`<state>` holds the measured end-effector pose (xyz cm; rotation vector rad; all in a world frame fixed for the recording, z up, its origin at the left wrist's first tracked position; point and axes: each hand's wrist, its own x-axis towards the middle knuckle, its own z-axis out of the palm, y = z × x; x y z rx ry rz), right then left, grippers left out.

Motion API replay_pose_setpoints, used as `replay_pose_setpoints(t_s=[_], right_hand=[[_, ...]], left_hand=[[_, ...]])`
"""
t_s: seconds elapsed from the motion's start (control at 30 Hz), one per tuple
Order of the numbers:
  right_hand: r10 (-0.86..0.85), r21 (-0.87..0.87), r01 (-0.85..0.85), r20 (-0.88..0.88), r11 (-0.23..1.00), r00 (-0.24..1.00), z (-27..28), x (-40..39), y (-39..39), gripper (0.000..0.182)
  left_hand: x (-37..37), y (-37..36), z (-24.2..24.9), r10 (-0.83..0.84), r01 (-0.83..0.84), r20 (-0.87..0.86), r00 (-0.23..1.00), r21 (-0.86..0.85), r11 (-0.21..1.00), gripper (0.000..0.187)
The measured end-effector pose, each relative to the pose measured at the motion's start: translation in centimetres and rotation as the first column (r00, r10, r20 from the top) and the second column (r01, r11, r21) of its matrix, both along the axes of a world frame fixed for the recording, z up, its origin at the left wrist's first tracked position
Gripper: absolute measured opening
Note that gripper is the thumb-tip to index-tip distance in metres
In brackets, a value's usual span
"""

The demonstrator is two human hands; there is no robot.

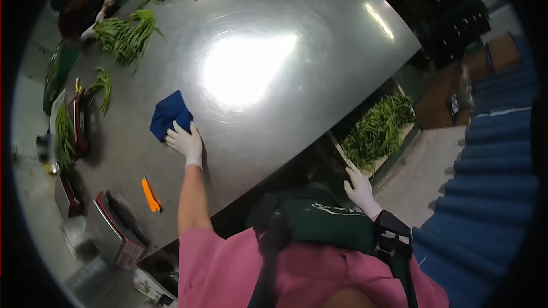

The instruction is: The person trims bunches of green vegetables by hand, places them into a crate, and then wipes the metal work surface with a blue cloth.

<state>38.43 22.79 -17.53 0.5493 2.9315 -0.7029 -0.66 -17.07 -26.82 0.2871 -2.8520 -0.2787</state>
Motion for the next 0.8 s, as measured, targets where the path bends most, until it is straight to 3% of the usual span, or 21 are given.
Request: replay_pose_setpoints(t_s=[0.13, 0.2, 0.27, 0.3, 0.33, 0.37, 0.4, 0.43, 0.47, 0.5, 0.53, 0.57, 0.6, 0.63, 0.67, 0.7, 0.73, 0.77, 0.8], right_hand=[[-0.16, -0.027, 0.159, -0.072, 0.987, 0.984, 2.9, 0.6, -0.6, 0.045], [-0.262, -0.021, 0.262, -0.037, 0.965, 0.964, 2.4, 2.5, -0.6, 0.045], [-0.292, -0.01, 0.292, 0.008, 0.956, 0.956, 1.0, 5.1, -0.3, 0.045], [-0.304, -0.003, 0.304, 0.025, 0.953, 0.952, 0.6, 6.1, -0.4, 0.045], [-0.326, -0.012, 0.327, 0.036, 0.945, 0.945, 0.3, 7.0, -0.5, 0.045], [-0.348, -0.022, 0.35, 0.05, 0.937, 0.936, 0.0, 7.6, -0.7, 0.045], [-0.368, -0.033, 0.371, 0.064, 0.928, 0.928, -0.2, 8.0, -0.7, 0.045], [-0.381, -0.038, 0.383, 0.049, 0.923, 0.923, -0.2, 8.1, -0.6, 0.044], [-0.383, -0.039, 0.384, 0.026, 0.922, 0.923, -0.5, 8.2, -0.6, 0.043], [-0.381, -0.038, 0.38, -0.001, 0.924, 0.925, -0.9, 8.3, -0.5, 0.042], [-0.372, -0.028, 0.371, -0.041, 0.928, 0.928, -1.2, 7.9, 0.1, 0.041], [-0.378, -0.081, 0.375, -0.032, 0.924, 0.925, -1.0, 7.6, 0.7, 0.041], [-0.378, -0.116, 0.371, -0.047, 0.922, 0.925, -1.0, 7.2, 1.3, 0.04], [-0.338, -0.082, 0.331, -0.099, 0.94, 0.936, -1.9, 7.1, 2.2, 0.04], [-0.333, -0.042, 0.331, -0.057, 0.943, 0.941, -2.3, 7.0, 2.5, 0.041], [-0.362, -0.103, 0.359, -0.007, 0.928, 0.932, -2.4, 6.7, 3.0, 0.043], [-0.34, -0.087, 0.338, -0.009, 0.937, 0.94, -2.6, 6.6, 3.2, 0.044], [-0.331, -0.091, 0.329, -0.011, 0.94, 0.944, -2.4, 6.0, 3.6, 0.044], [-0.321, -0.101, 0.318, -0.005, 0.943, 0.947, -2.3, 5.7, 3.8, 0.045]], left_hand=[[-5.7, 7.1, 0.9, -0.095, 0.097, -0.059, 0.994, 0.039, 0.995, 0.052], [-5.3, 14.4, 3.4, -0.336, 0.327, 0.051, 0.941, 0.132, 0.936, 0.045], [-1.6, 22.7, 3.7, -0.646, 0.636, -0.009, 0.763, 0.189, 0.749, 0.038], [0.1, 26.5, 0.3, -0.822, 0.877, -0.317, 0.473, 0.086, 0.472, 0.035], [4.1, 30.0, 1.9, -0.888, 0.9, -0.211, 0.408, 0.258, 0.352, 0.033], [8.9, 32.8, 6.8, -0.91, 0.843, -0.096, 0.404, 0.424, 0.33, 0.03], [11.3, 35.7, 4.1, -0.967, 0.891, -0.131, 0.218, 0.431, 0.143, 0.029], [14.2, 38.0, 4.3, -0.961, 0.943, -0.258, 0.098, 0.333, 0.006, 0.028], [16.9, 39.8, 4.0, -0.968, 0.857, -0.249, 0.028, 0.504, -0.105, 0.025], [19.6, 40.1, 6.0, -0.99, 0.772, -0.125, 0.067, 0.635, -0.028, 0.019], [21.3, 41.0, 4.5, -0.982, 0.719, -0.169, 0.079, 0.692, -0.061, 0.017], [21.8, 40.5, 7.1, -0.98, 0.689, -0.178, 0.091, 0.722, -0.067, 0.019], [21.3, 40.1, 8.0, -0.98, 0.668, -0.111, 0.168, 0.743, 0.03, 0.027], [19.6, 38.5, 9.3, -0.963, 0.719, -0.148, 0.226, 0.693, 0.062, 0.035], [16.5, 36.7, 8.6, -0.967, 0.683, -0.047, 0.252, 0.716, 0.144, 0.045], [14.1, 34.9, 12.9, -0.923, 0.698, -0.05, 0.382, 0.671, 0.252, 0.05], [12.2, 31.8, 17.1, -0.859, 0.538, 0.149, 0.489, 0.724, 0.432, 0.049], [9.0, 28.5, 14.8, -0.774, 0.437, 0.092, 0.627, 0.781, 0.447, 0.041], [6.6, 25.0, 12.7, -0.67, 0.345, -0.033, 0.742, 0.875, 0.339, 0.036]])
